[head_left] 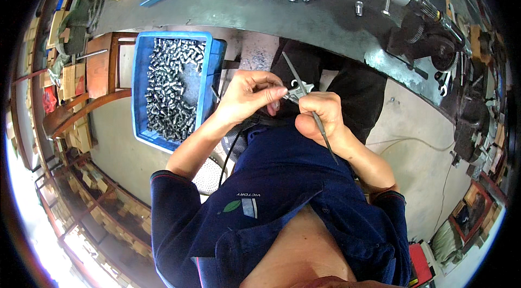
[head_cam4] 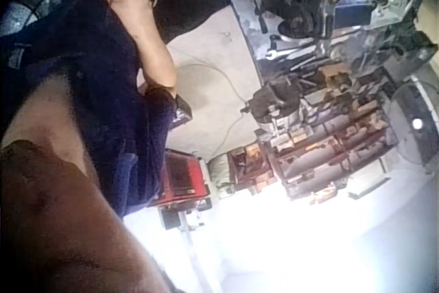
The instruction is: The person repeatedly picks small metal parts from a blue bin, sprays them with a handheld spray gun, and places them onto a table. The person continues this cycle throughout the clip.
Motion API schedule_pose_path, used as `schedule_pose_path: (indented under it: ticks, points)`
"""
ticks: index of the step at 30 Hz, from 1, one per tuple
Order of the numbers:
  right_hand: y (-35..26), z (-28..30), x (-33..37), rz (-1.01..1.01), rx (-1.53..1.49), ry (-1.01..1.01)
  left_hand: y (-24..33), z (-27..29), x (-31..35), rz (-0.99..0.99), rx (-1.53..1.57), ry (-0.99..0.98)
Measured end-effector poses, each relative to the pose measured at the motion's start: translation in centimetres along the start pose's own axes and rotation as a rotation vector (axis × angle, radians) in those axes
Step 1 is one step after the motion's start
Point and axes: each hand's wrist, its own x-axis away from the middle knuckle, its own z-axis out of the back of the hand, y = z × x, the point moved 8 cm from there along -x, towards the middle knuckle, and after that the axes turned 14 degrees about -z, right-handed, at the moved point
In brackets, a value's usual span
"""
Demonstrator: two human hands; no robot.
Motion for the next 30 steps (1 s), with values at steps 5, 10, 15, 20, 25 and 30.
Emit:
schedule_pose_path:
  ticks: [5, 10, 15, 20, 25, 30]
  points:
    - [3.2, 0.0, 0.5, -0.171, -0.197, 0.020, 0.5, -0.5, -0.4, -0.052, 0.010, -0.046]
    - [5.2, 0.3, 1.3, -0.475, -0.670, 0.026, 0.8, 1.3, -1.2, -0.129, -0.160, -0.016]
    - [1.2, 2.4, 2.8, -0.270, -0.270, 0.137, 2.7, 2.8, -1.7, -0.451, -0.966, 0.058]
    - [-2.8, 1.0, 2.6, 0.037, -0.294, -0.028, 2.6, 2.9, -1.9, -0.475, -1.058, 0.117]
    - [-2.5, 0.2, 2.0, -0.021, -0.191, -0.034, 2.9, 2.4, -1.7, -0.525, -1.121, 0.085]
    - [-0.4, -1.4, -0.6, -0.076, -0.016, -0.092, 2.9, 0.4, -1.4, -0.645, -1.069, 0.011]
